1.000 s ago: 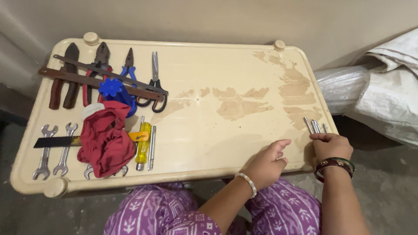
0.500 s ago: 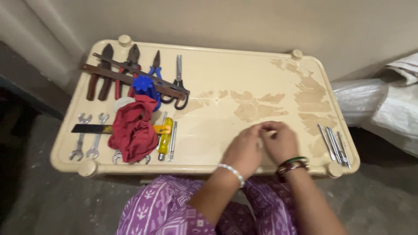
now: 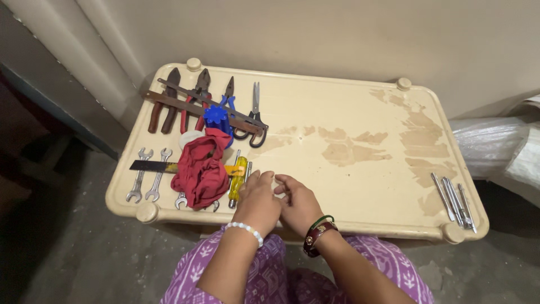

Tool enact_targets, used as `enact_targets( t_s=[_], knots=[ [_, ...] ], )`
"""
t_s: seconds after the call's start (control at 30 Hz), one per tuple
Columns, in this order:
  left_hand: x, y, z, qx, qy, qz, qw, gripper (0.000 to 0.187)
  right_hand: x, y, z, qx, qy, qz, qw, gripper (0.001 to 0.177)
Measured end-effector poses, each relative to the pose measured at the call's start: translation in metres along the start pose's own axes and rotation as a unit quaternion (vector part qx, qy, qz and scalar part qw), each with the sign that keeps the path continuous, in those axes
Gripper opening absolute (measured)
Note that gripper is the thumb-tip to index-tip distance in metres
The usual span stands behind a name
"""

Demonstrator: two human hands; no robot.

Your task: The person organizes various tools on a small beige plastic table, moving them to the right side, then wipes the table surface with a red cloth. The person handles pliers, wrenches, a screwdriver, a file, and a ruler, then cleans the table.

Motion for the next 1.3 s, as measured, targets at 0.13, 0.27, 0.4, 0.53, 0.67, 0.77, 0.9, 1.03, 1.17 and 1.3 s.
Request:
enact_targets(
  t_s=[0.13,0.27,0.4,0.53,0.67,0.77,0.9,1.03,1.17,1.3],
  knots=[
    [-0.006,0.011,-0.015,-0.009,-0.060,-0.050,0.997,0.059,-0.001,-0.002,0.003,0.008,-0.021,0.018,1.000,0.047],
    [-0.007,0.005,-0.021,-0.015,-0.080,-0.026,0.996,0.059,-0.001,-0.003,0.004,0.010,-0.031,0.030,0.999,0.041],
    [-0.009,0.003,-0.025,-0.014,-0.086,-0.016,0.996,0.056,-0.003,-0.005,0.004,0.005,-0.019,0.023,1.000,0.037],
    [-0.017,0.006,-0.029,0.013,-0.072,-0.011,0.997,0.053,-0.005,-0.005,0.004,0.017,-0.005,0.021,1.000,0.034],
    [-0.029,0.023,-0.030,0.096,-0.063,-0.066,0.991,0.056,-0.008,-0.004,0.008,-0.030,0.008,0.007,1.000,0.032],
    [-0.031,0.033,-0.025,0.144,-0.054,-0.075,0.985,0.059,-0.010,-0.007,0.013,-0.033,0.024,0.020,0.999,0.033],
    [-0.032,0.040,-0.015,0.194,-0.056,-0.081,0.976,0.055,-0.006,-0.020,0.006,0.012,0.009,0.076,0.997,0.041],
    [-0.035,0.054,-0.006,0.295,-0.100,-0.098,0.945,0.054,0.002,-0.030,-0.004,0.028,0.012,0.074,0.997,0.040],
    [-0.039,0.066,0.014,0.266,-0.057,-0.057,0.961,0.051,0.009,-0.049,-0.005,0.077,0.033,0.106,0.991,0.038],
    [-0.039,0.093,0.037,0.295,-0.009,-0.063,0.954,0.052,0.007,-0.076,0.019,0.087,0.075,0.129,0.985,0.031]
  ],
)
Point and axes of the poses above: each hand's wrist, its own x-axis away from the middle knuckle, its own y-axis out of the palm, z = x × y, the point moved 9 cm from there along -x, towards the middle knuckle, and after that the axes turned 2 degrees about -z, right-handed, at the moved point
